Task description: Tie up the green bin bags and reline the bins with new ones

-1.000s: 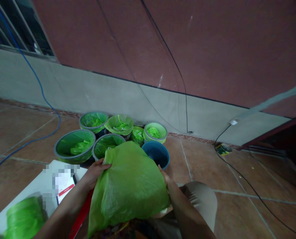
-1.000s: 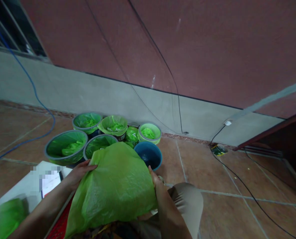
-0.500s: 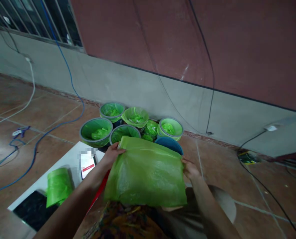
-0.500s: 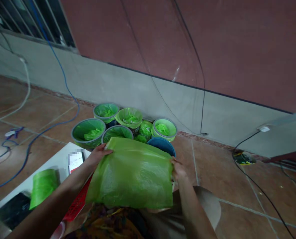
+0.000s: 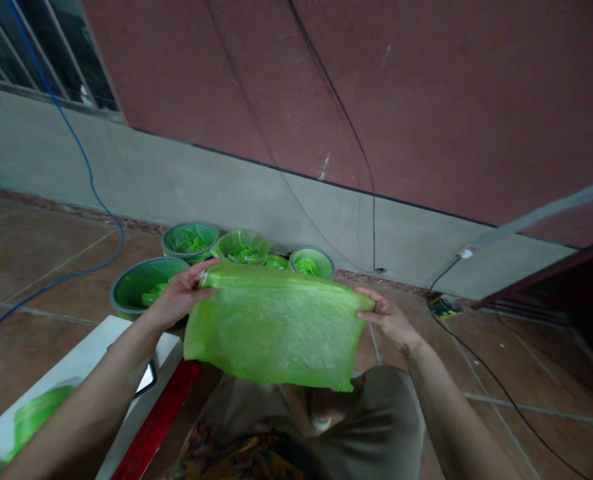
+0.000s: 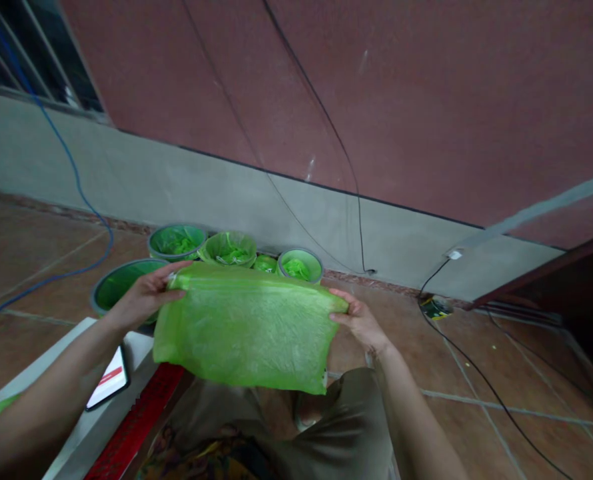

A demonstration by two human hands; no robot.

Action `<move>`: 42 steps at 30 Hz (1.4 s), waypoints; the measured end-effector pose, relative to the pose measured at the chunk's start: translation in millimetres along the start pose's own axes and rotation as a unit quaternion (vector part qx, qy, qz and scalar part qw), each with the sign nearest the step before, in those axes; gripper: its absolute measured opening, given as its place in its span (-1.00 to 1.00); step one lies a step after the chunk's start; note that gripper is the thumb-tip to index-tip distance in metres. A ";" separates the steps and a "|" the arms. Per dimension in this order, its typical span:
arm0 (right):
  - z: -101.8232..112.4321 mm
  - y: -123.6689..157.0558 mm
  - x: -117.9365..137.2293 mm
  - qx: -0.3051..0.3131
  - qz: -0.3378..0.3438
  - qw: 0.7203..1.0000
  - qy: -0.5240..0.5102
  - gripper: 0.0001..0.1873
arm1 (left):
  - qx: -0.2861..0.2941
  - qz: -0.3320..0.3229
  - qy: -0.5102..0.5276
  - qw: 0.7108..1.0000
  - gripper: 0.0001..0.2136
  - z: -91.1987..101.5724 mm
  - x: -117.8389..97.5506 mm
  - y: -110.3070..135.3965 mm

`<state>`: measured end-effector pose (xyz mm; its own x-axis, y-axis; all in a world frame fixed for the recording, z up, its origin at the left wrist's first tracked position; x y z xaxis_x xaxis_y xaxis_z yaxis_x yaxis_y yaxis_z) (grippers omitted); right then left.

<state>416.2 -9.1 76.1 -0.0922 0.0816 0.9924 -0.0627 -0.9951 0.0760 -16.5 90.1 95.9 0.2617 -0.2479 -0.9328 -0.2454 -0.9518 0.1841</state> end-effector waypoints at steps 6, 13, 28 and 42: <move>-3.0 14.3 6.7 0.010 0.008 0.999 0.041 -0.39 | -0.046 -0.036 -0.101 0.993 -0.55 14.5 -9.7 5.3; 2.9 18.1 2.1 -0.010 0.033 0.986 0.161 -0.53 | -0.133 -0.143 -0.266 0.944 -0.58 16.5 -15.3 6.5; -5.9 48.3 15.8 -0.102 0.154 0.968 0.170 -0.82 | -0.054 -0.224 -0.205 0.951 -0.73 23.0 -26.0 48.9; -55.9 -8.7 -116.9 -0.198 0.027 0.949 0.243 -0.63 | -0.172 -0.059 -0.647 0.740 -0.84 39.3 56.0 17.8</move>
<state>372.0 -6.9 -46.0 -0.5469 0.1421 0.8250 -0.4038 -0.9080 -0.1113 -42.9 66.4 34.7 -0.9058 0.0092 -0.4236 0.0188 -0.9979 -0.0619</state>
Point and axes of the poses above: each hand's wrist, its own y-axis away from the middle knuckle, its own z-axis out of the back of the hand, x = y × z, the point moved 1 cm from there along -y, towards the middle knuckle, and after that the axes turned 3 degrees about x, right-handed, at the moved point
